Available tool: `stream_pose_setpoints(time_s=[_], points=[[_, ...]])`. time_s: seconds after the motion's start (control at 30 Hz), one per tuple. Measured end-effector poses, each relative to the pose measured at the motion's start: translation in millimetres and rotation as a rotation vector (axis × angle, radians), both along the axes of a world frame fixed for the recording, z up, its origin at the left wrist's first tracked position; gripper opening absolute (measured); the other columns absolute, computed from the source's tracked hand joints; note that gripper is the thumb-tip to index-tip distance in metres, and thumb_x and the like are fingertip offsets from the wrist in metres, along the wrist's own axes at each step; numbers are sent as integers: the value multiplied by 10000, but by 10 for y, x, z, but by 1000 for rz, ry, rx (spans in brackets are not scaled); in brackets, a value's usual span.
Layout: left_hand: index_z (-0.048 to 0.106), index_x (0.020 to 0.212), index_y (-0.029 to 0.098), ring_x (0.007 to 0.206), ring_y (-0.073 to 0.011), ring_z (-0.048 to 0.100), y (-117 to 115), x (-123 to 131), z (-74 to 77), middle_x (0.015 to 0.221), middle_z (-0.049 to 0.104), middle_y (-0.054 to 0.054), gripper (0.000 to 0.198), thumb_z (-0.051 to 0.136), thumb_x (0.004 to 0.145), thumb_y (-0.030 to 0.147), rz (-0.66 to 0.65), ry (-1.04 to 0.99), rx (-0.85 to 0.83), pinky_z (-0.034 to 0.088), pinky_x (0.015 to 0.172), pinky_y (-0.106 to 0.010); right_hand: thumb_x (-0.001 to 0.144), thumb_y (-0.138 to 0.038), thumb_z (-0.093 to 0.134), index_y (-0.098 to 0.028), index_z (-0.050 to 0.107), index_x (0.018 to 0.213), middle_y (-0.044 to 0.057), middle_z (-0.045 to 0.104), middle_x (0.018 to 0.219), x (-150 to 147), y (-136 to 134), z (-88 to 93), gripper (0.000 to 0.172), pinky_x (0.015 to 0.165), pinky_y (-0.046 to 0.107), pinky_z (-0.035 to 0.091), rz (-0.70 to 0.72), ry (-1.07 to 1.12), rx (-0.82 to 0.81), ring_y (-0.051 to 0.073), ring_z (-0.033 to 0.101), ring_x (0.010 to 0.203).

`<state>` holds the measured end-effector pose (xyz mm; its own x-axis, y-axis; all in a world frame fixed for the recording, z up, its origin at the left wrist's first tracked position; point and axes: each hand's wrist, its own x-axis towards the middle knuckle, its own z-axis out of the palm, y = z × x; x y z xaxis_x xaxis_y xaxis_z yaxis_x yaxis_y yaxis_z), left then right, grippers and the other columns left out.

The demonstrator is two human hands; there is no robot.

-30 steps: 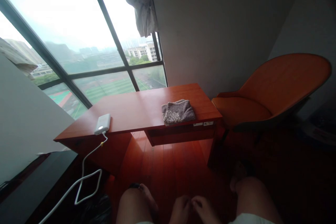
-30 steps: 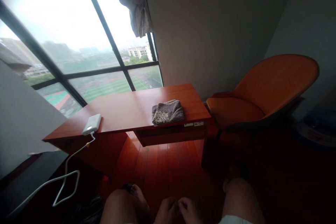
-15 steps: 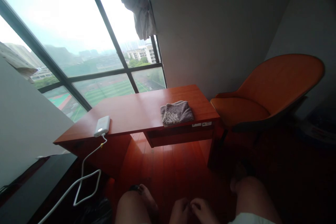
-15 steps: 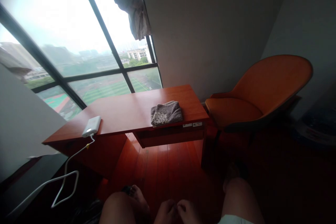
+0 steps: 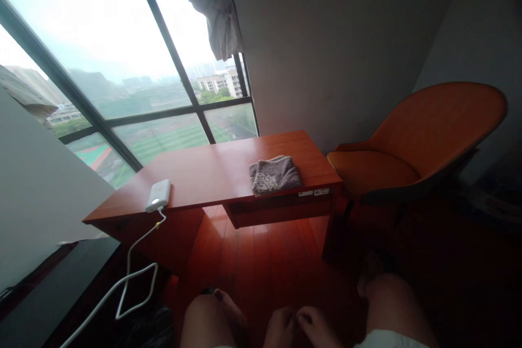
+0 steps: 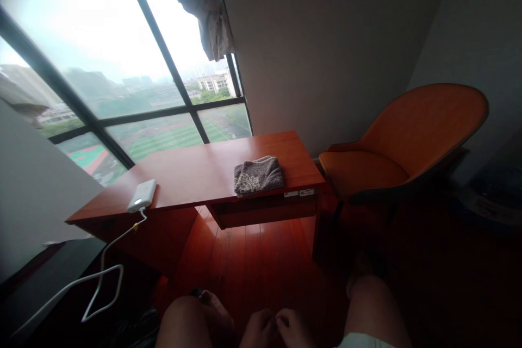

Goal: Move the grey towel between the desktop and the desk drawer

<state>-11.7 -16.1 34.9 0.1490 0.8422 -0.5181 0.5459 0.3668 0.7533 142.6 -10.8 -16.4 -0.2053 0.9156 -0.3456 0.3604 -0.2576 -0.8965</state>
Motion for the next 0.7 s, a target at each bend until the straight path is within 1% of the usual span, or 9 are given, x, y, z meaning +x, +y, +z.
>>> stream_pose_setpoints(time_s=[0.13,0.4,0.5,0.6,0.7], points=[[619,1185,230,1089,-226,608,8,1,2,1265,605,-65,295,586,931,377,-7,4,4,539,904,-399,779,-306,426,-142,706,885,155,748,976,18,0,40,341,849,343,476,4,-1,-23,251,673,934],[619,1186,226,1089,-228,608,5,-6,3,1262,605,-63,300,588,929,379,-23,35,5,539,903,-399,785,-315,428,-145,701,877,145,744,955,27,-3,83,335,833,342,471,14,8,-15,248,667,921],[619,1185,225,1088,-227,609,10,-5,2,1261,606,-63,300,587,930,381,-31,54,6,539,904,-398,783,-312,425,-148,701,859,137,746,923,21,-7,69,330,814,338,470,22,6,-12,243,669,888],[617,1185,226,1082,-223,612,30,13,-15,1254,609,-65,302,591,928,382,-43,75,9,540,897,-397,768,-303,430,-152,702,863,133,747,939,13,-9,30,325,827,336,468,9,9,-4,242,665,899],[634,1140,192,1039,-218,628,64,42,-51,1184,642,-61,311,591,923,411,-58,91,13,538,887,-401,758,-301,430,-163,697,833,122,743,908,5,-16,-10,310,817,343,463,0,12,3,242,658,883]])
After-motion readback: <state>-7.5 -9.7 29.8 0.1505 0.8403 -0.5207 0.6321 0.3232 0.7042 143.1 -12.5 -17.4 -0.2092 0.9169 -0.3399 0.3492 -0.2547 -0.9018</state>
